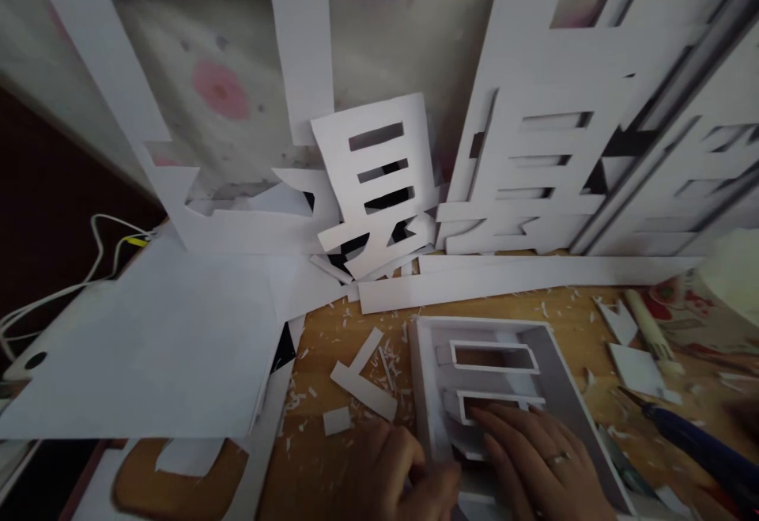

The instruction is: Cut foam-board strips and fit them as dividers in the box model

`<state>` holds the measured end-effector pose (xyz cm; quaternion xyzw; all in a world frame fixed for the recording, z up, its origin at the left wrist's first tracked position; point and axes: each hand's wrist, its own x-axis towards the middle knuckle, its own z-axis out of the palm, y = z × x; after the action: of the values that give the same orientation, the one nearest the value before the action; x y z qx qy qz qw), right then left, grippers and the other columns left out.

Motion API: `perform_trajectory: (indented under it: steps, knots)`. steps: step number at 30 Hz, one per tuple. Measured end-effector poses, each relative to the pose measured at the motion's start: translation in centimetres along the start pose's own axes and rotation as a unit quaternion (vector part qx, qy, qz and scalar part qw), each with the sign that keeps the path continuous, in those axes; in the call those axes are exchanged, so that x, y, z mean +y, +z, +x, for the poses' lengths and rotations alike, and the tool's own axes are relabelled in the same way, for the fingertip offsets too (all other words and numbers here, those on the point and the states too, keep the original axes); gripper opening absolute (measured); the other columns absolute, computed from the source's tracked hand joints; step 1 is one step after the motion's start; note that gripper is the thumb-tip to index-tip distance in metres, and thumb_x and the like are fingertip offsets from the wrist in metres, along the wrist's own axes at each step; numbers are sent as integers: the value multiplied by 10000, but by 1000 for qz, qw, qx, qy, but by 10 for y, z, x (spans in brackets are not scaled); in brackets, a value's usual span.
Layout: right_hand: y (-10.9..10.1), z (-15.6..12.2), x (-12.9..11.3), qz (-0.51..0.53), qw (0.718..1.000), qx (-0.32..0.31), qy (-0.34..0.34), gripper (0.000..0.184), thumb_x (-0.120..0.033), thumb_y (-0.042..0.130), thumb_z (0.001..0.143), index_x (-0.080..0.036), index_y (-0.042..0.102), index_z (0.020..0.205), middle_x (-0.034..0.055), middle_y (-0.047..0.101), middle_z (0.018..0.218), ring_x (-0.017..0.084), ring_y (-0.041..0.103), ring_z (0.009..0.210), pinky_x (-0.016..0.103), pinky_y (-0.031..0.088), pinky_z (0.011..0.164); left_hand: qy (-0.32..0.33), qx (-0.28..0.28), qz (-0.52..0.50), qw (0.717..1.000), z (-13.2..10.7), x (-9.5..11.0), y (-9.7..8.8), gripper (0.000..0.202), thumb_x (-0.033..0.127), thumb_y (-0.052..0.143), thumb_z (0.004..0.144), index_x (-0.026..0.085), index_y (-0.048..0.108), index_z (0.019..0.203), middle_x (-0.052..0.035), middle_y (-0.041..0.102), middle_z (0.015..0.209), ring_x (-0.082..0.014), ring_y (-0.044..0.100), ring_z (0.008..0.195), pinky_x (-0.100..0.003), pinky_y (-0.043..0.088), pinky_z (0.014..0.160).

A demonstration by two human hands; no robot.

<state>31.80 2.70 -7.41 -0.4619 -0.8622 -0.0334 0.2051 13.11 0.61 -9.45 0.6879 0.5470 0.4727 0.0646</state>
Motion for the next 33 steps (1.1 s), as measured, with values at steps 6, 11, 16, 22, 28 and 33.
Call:
perform_trajectory:
  steps: [6, 11, 16, 22, 28, 33]
  knots:
    - [-4, 11, -7, 4, 1000, 21, 23, 283, -243, 351, 1075, -206, 626, 1130, 36, 753, 1007, 162, 716, 896, 299, 532, 794, -41, -240, 53, 969, 7, -9, -13, 504, 689, 486, 914, 270, 715, 1073, -115, 607, 1066, -314, 544, 914, -511, 432, 804]
    - [-8, 14, -4, -4, 999, 33, 0, 290, -209, 356, 1053, -191, 643, 1087, 25, 765, 955, 155, 726, 833, 286, 550, 732, -112, -350, 19, 930, 24, 1, -15, 592, 721, 692, 771, 234, 711, 1108, -168, 576, 1219, -406, 513, 1093, -662, 405, 940]
    - [-3, 10, -4, 13, 999, 30, 21, 276, -193, 370, 1050, -182, 638, 1114, 38, 759, 973, 170, 721, 852, 303, 549, 741, -149, -367, 26, 918, 37, 14, -18, 541, 668, 719, 788, 202, 725, 1064, -153, 579, 1157, -400, 501, 1109, -653, 394, 980]
    - [-2, 8, -7, 6, 999, 48, 21, 278, -182, 363, 1048, -183, 637, 1093, 39, 753, 958, 179, 716, 843, 318, 540, 735, -147, -367, 33, 918, 42, 19, -20, 482, 670, 697, 810, 246, 742, 1035, -119, 571, 1089, -389, 514, 1065, -628, 407, 942]
    - [-4, 9, -8, 34, 997, 51, 39, 255, -155, 394, 1025, -195, 636, 1094, 42, 751, 964, 182, 712, 851, 320, 536, 756, -128, -367, 41, 920, 42, 16, -21, 458, 652, 697, 826, 277, 732, 1086, -103, 570, 1091, -373, 528, 1059, -599, 414, 933]
    - [-2, 8, -9, 51, 996, 46, 49, 234, -151, 431, 1008, -193, 649, 1081, 49, 741, 973, 194, 697, 861, 336, 529, 761, -129, -372, 38, 919, 42, 15, -22, 462, 673, 698, 815, 309, 728, 1098, -92, 565, 1094, -374, 530, 1062, -584, 422, 916]
